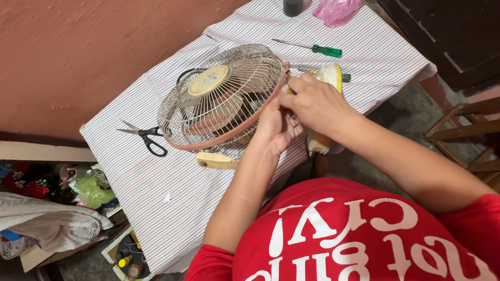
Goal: The person uses a screwdriver to loosen and remove screws from the front cage of a table fan. They then detach the front cage and place it on the table.
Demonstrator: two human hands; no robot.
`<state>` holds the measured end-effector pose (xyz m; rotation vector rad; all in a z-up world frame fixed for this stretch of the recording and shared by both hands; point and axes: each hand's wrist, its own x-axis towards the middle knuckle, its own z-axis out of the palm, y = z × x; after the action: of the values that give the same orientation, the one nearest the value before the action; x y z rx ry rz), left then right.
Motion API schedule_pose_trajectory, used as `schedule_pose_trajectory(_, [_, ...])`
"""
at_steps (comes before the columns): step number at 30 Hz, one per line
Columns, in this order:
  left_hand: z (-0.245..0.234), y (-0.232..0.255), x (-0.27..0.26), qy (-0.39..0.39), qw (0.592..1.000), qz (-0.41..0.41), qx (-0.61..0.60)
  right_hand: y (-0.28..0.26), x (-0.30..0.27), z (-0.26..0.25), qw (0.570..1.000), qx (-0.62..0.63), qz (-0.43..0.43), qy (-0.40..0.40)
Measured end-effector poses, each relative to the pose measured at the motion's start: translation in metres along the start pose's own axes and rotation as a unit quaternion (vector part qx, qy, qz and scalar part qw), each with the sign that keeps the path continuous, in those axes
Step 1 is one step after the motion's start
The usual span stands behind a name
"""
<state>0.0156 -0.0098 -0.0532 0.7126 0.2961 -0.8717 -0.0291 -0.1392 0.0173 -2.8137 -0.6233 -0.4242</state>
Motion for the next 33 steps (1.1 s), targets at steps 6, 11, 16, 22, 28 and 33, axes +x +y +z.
schedule_pose_trajectory(6, [0.001, -0.004, 0.016, -0.008, 0.999, -0.053, -0.003, 0.0, -0.008, 0.001, 0.999, -0.015, -0.019, -0.042])
schedule_pose_trajectory(11, [-0.012, -0.01, 0.034, 0.031, 0.997, -0.021, -0.06, -0.008, -0.025, 0.002, 0.993, 0.022, -0.05, 0.107])
schedule_pose_trajectory(16, [-0.01, -0.014, 0.042, 0.053, 0.992, -0.023, -0.115, -0.012, -0.036, 0.006, 0.988, 0.037, -0.045, 0.141])
schedule_pose_trajectory(22, [0.002, 0.003, 0.021, -0.016, 0.997, -0.038, -0.07, -0.005, -0.029, 0.003, 0.989, 0.03, -0.045, 0.137])
schedule_pose_trajectory(28, [0.009, 0.009, 0.013, -0.018, 0.999, -0.033, -0.026, -0.004, -0.016, -0.007, 0.993, 0.008, -0.07, 0.095])
schedule_pose_trajectory(33, [0.004, 0.005, 0.023, -0.018, 0.997, -0.019, -0.076, -0.004, -0.017, -0.002, 0.993, -0.021, -0.079, 0.089])
